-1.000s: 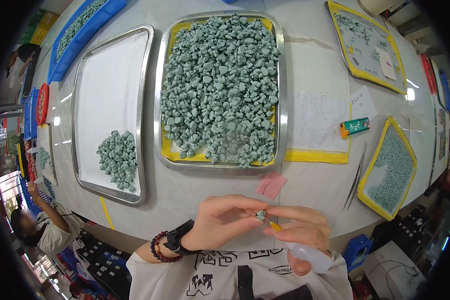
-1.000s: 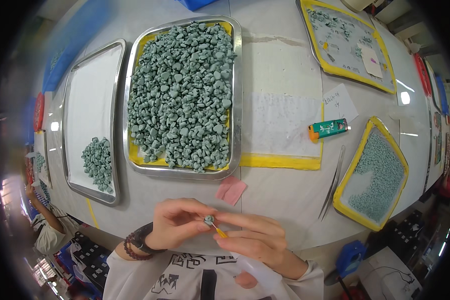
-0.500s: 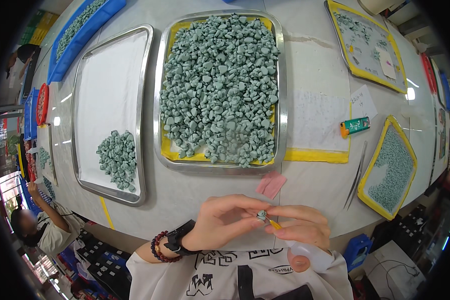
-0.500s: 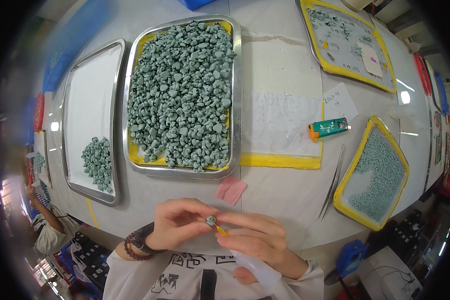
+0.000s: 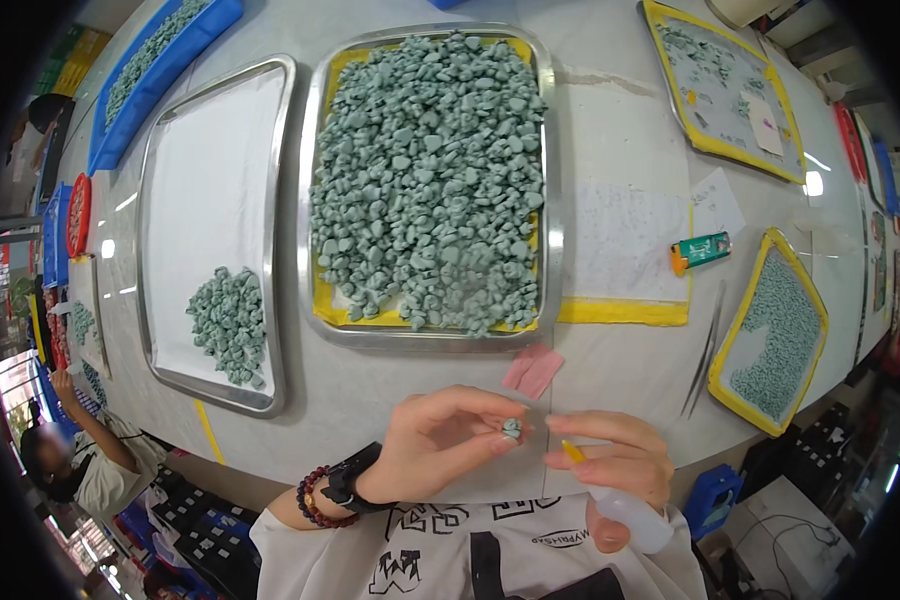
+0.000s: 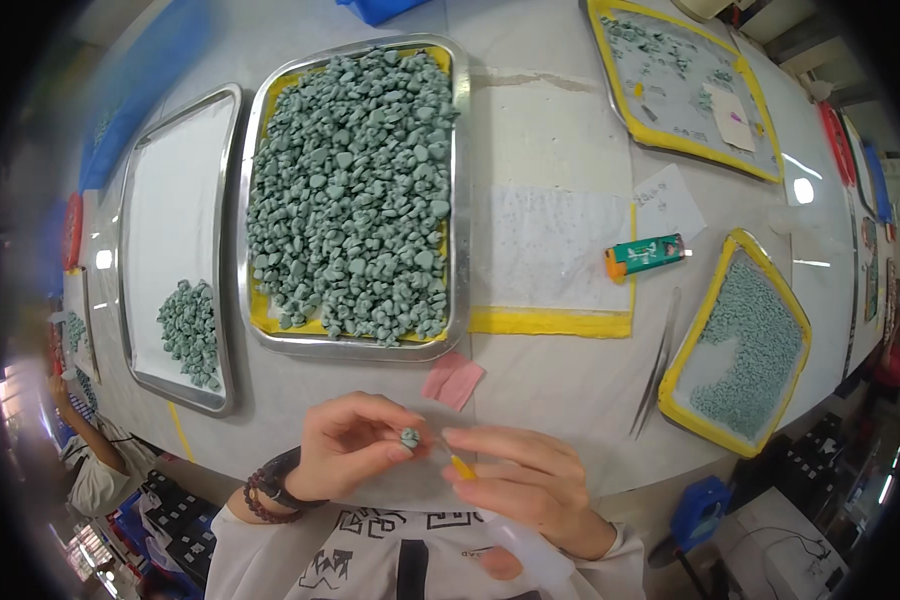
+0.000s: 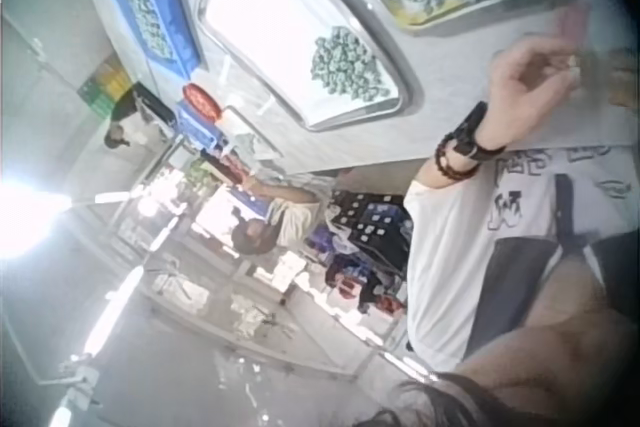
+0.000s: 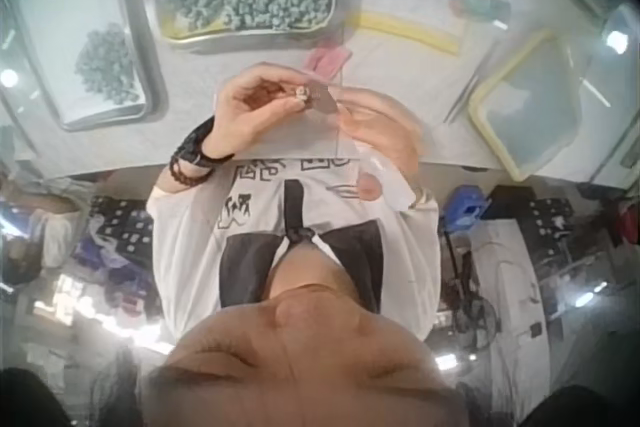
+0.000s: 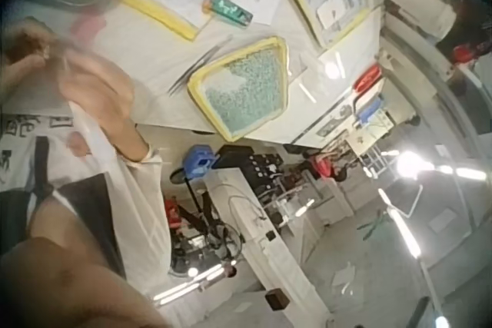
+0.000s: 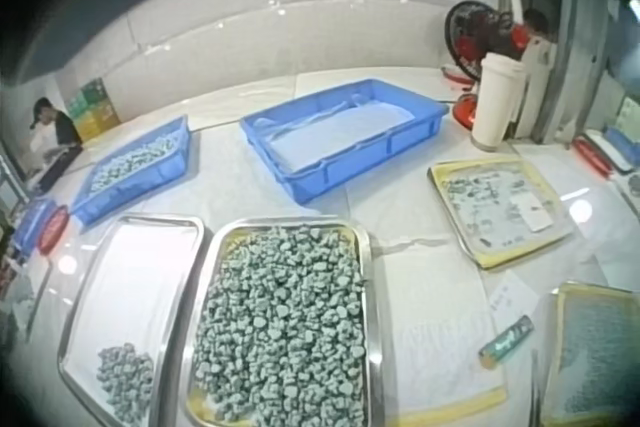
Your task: Assembling small plastic toy components at a factory workbench.
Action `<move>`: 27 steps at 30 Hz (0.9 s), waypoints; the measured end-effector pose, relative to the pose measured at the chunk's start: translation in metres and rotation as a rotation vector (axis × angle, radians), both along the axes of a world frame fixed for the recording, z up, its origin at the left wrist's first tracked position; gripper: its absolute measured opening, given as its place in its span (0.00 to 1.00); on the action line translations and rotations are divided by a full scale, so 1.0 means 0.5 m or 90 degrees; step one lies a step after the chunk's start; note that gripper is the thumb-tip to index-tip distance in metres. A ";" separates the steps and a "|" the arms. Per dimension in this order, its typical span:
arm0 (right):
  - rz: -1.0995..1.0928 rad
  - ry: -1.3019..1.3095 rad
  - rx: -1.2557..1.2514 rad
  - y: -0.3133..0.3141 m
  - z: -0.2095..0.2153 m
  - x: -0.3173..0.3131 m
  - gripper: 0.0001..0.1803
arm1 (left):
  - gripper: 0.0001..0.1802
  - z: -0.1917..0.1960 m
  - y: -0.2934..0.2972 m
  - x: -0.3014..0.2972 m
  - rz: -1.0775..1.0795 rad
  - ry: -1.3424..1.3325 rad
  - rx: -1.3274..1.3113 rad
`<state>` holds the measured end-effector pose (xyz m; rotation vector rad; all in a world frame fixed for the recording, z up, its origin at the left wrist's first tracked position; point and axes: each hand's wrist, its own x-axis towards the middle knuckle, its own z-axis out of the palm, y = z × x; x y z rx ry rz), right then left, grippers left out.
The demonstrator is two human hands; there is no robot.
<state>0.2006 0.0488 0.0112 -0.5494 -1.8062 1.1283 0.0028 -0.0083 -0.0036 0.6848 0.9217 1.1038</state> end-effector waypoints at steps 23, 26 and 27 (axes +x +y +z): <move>-0.566 -0.676 0.170 0.113 -0.024 0.281 0.06 | 0.11 0.005 0.005 0.011 0.008 0.007 -0.063; -0.571 -0.671 0.188 0.109 -0.020 0.275 0.07 | 0.11 0.006 0.004 0.010 -0.004 0.007 -0.066; -0.577 -0.658 0.194 0.106 -0.018 0.271 0.07 | 0.11 0.008 0.003 0.009 -0.008 0.007 -0.066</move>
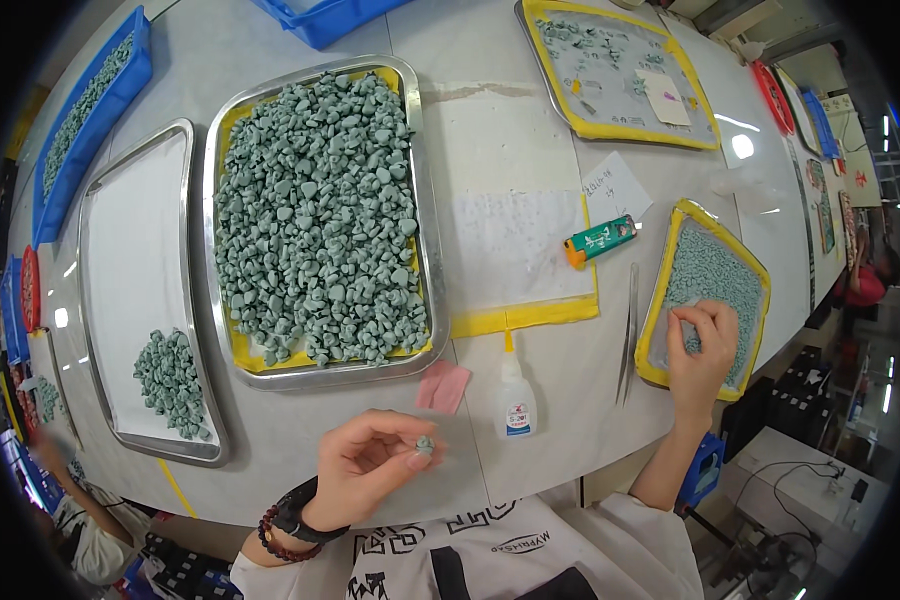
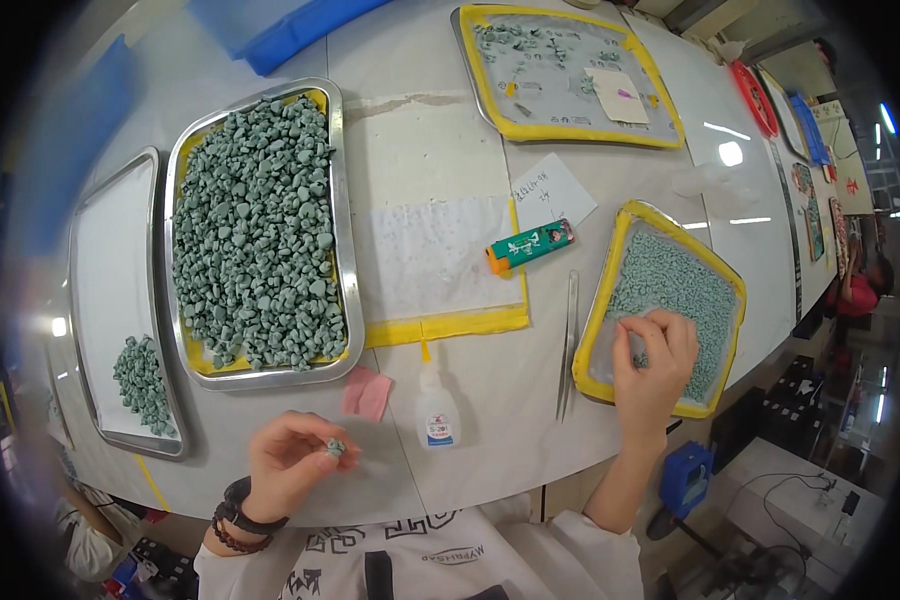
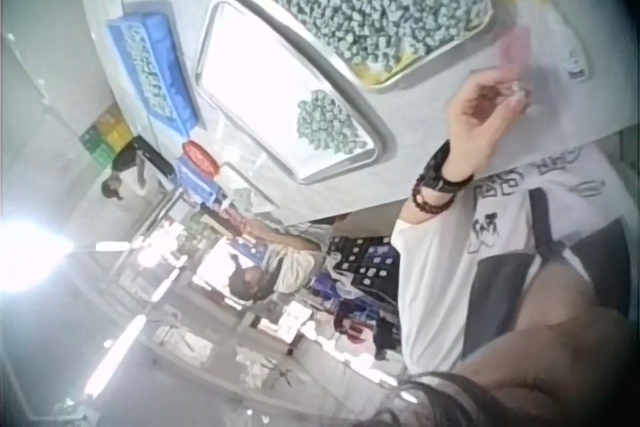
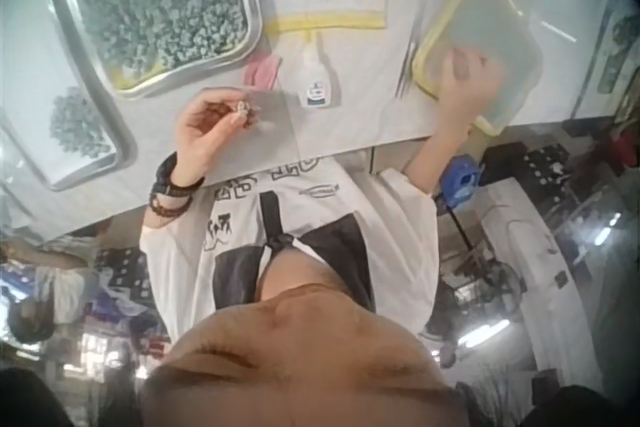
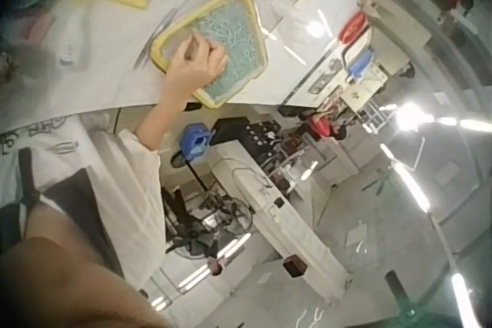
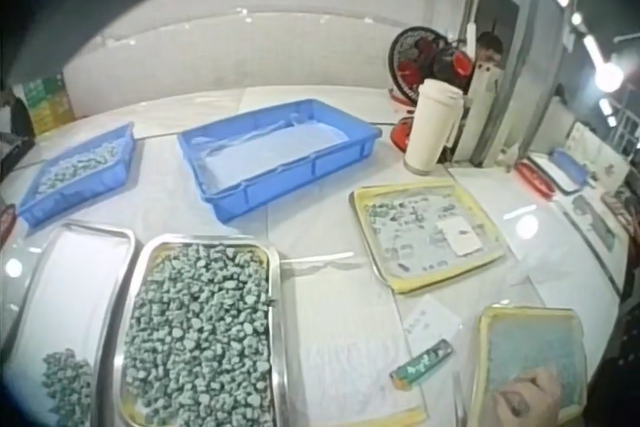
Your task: Assembling small plastic toy components at a factory workbench.
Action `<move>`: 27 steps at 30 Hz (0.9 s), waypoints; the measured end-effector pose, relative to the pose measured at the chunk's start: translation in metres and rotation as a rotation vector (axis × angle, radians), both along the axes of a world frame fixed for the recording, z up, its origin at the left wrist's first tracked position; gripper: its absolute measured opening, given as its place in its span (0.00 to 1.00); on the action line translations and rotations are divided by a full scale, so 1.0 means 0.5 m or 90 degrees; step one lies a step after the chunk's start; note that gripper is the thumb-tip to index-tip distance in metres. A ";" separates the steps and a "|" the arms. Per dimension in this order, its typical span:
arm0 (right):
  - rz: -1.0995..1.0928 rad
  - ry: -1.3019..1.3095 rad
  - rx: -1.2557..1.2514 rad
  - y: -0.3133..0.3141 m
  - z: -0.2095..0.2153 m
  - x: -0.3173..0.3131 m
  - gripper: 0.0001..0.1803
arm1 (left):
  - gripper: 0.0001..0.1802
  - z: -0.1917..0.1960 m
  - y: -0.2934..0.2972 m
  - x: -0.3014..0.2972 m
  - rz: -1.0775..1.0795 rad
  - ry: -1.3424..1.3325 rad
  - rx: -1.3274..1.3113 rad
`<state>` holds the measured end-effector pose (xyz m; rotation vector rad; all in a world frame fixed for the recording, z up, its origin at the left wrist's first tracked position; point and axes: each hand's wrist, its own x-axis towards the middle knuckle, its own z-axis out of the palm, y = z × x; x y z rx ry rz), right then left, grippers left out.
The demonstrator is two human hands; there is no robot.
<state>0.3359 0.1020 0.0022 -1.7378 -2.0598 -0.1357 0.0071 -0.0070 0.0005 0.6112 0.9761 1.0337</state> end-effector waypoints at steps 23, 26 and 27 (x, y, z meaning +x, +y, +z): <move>0.426 0.419 -0.326 -0.101 0.053 -0.286 0.13 | 0.14 0.007 0.003 -0.007 -0.111 0.104 0.088; 0.421 0.401 -0.301 -0.102 0.054 -0.287 0.13 | 0.14 0.010 0.003 -0.006 -0.102 0.096 0.081; 0.416 0.400 -0.293 -0.101 0.052 -0.285 0.13 | 0.13 0.011 0.004 -0.004 -0.093 0.101 0.067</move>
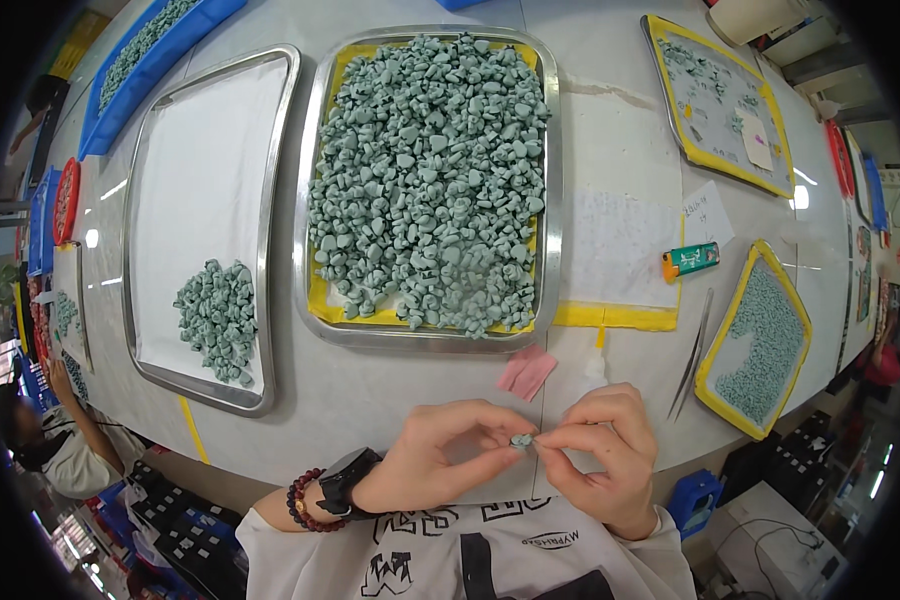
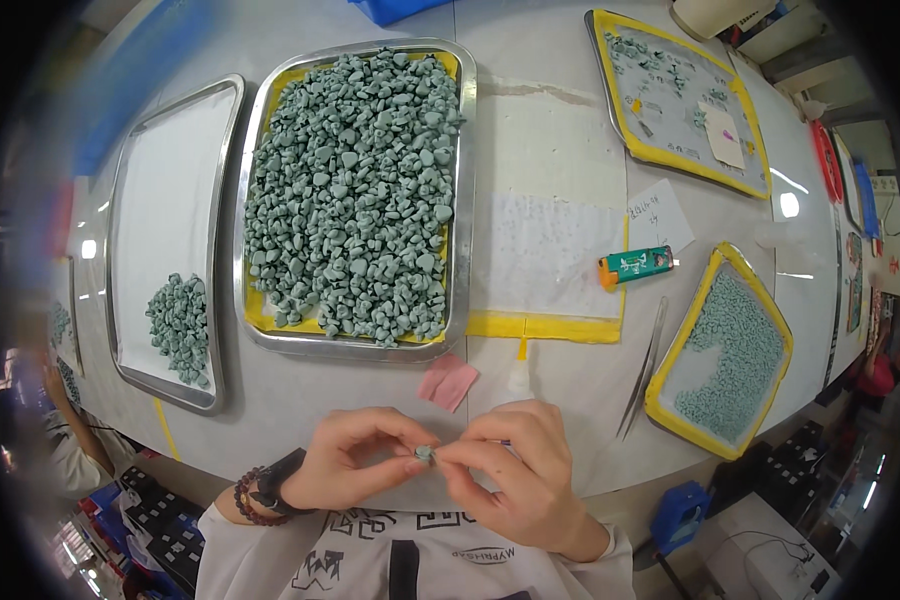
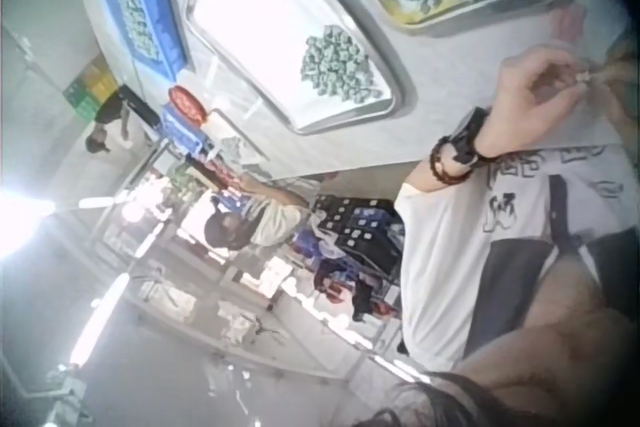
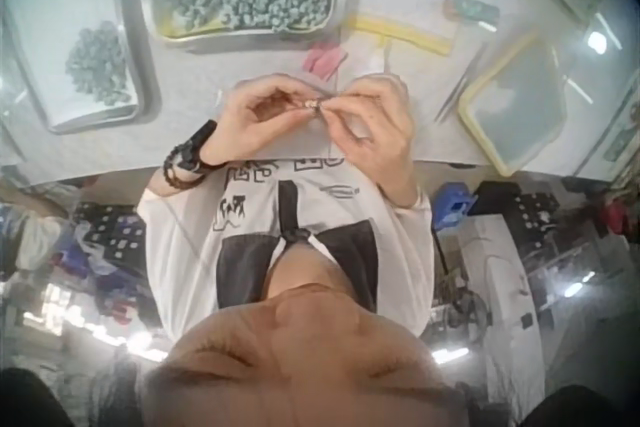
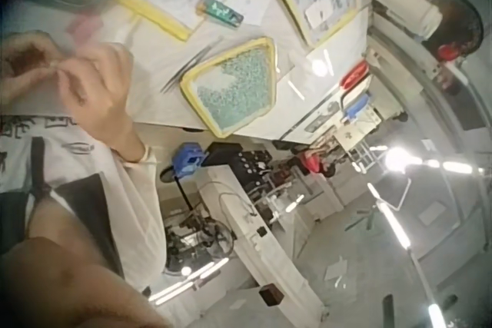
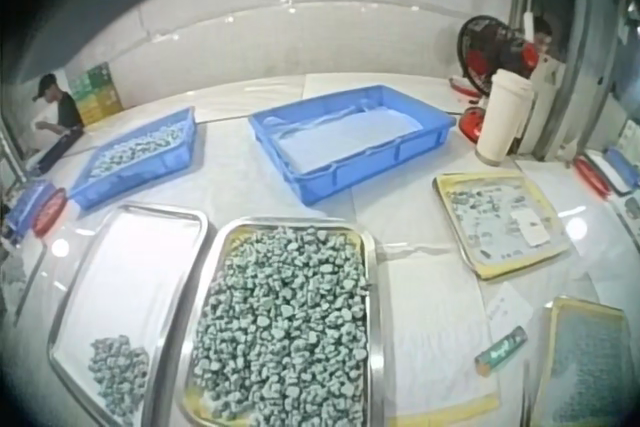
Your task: Assembling small plastic toy components at a factory workbench.
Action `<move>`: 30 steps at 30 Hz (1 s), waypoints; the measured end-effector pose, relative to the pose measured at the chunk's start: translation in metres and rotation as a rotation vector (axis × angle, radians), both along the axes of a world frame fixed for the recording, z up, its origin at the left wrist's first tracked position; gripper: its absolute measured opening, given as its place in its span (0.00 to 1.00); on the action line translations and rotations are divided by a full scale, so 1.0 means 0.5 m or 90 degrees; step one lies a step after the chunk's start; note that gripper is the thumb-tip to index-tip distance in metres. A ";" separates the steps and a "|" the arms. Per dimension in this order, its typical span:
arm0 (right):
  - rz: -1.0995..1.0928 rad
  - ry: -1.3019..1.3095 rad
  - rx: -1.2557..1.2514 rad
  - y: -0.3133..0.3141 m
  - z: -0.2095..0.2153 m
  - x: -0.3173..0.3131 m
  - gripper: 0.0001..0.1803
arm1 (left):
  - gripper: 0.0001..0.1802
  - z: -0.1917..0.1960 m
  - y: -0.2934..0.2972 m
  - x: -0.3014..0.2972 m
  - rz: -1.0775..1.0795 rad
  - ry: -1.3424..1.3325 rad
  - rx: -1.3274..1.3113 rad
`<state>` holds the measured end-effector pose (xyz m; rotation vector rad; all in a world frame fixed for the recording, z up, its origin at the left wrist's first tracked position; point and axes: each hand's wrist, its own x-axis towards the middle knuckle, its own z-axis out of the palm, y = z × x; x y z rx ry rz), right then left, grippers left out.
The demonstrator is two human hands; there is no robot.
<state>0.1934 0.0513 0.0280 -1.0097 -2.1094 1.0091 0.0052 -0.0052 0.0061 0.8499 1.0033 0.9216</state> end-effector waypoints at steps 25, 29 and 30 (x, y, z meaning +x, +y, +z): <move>0.158 -0.328 0.277 -0.052 -0.042 0.001 0.11 | 0.13 0.001 0.002 -0.013 0.178 -0.114 -0.058; 0.096 -0.145 0.213 -0.050 -0.030 0.016 0.11 | 0.14 0.002 0.003 -0.007 0.111 -0.152 -0.069; 0.096 -0.147 0.213 -0.045 -0.020 0.016 0.11 | 0.14 0.001 0.003 -0.006 0.086 -0.174 -0.073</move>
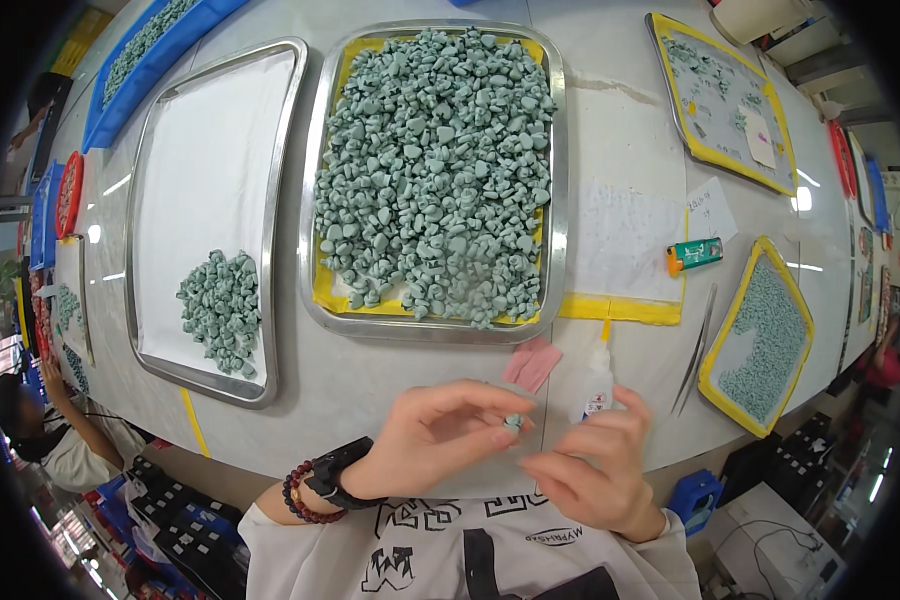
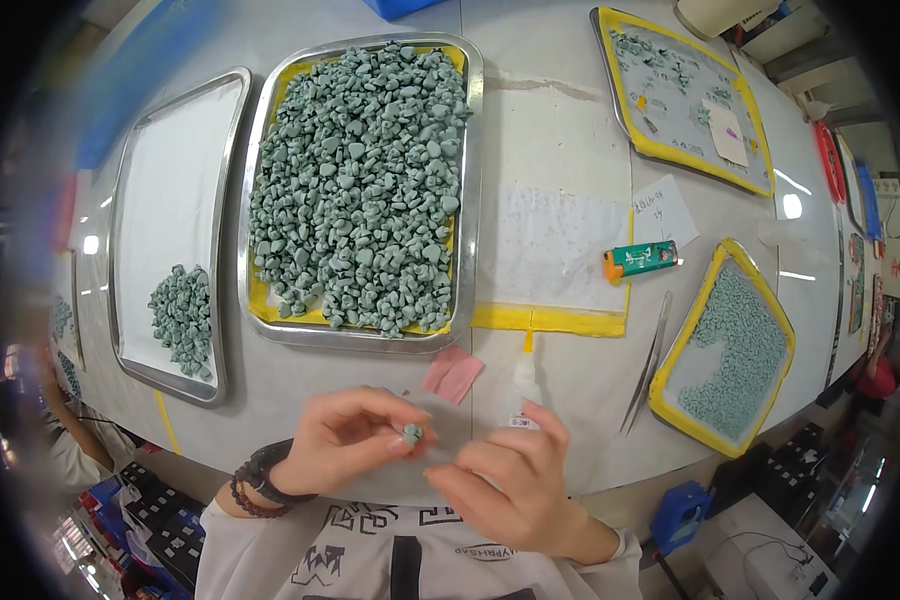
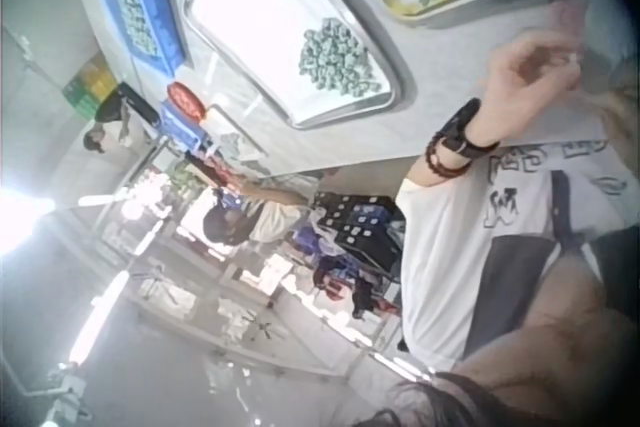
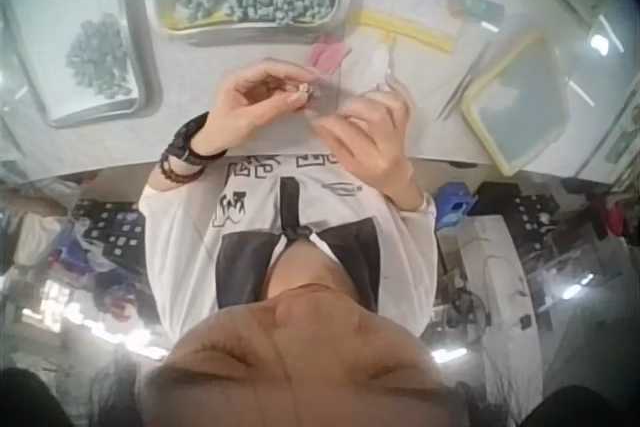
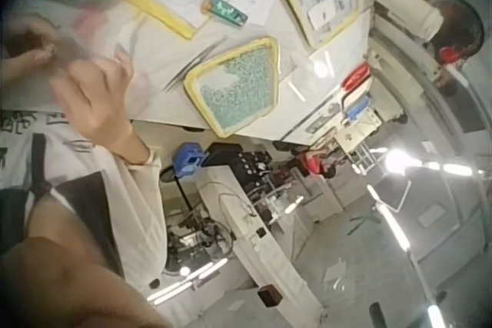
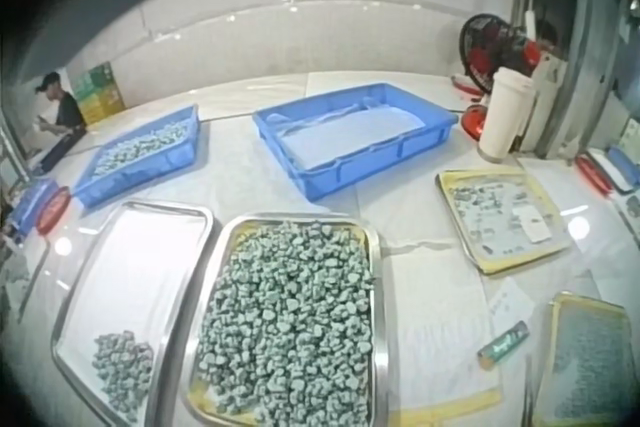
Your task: Assembling small plastic toy components at a factory workbench.
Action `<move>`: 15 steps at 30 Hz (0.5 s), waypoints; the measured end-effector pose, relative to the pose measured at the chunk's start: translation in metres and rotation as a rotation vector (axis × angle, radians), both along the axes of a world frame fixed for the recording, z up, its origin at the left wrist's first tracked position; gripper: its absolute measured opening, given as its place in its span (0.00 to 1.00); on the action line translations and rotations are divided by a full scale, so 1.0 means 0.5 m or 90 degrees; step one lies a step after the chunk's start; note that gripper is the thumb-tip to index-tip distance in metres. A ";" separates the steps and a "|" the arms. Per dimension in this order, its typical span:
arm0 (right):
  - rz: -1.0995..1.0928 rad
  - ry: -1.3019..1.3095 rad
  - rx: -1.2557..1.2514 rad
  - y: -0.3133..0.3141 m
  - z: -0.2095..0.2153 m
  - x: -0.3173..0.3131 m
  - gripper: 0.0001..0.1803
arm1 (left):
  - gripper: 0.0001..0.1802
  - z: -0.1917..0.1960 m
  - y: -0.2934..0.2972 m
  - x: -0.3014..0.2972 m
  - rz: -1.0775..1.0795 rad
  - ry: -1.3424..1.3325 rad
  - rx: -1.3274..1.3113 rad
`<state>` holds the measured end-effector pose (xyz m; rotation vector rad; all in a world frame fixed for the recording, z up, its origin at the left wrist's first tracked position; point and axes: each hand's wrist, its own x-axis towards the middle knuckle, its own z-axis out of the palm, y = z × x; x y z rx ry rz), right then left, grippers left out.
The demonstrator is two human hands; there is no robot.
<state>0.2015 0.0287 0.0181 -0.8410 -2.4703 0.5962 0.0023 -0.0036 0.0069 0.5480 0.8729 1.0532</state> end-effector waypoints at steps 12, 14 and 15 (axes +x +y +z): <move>-0.104 0.071 -0.056 0.018 0.026 -0.014 0.12 | 0.15 -0.005 -0.002 -0.005 -0.092 0.103 0.088; -0.106 0.074 -0.056 0.017 0.021 -0.016 0.13 | 0.15 -0.008 -0.004 -0.005 -0.085 0.115 0.092; -0.107 0.076 -0.055 0.016 0.019 -0.017 0.13 | 0.15 -0.009 -0.005 -0.004 -0.080 0.127 0.096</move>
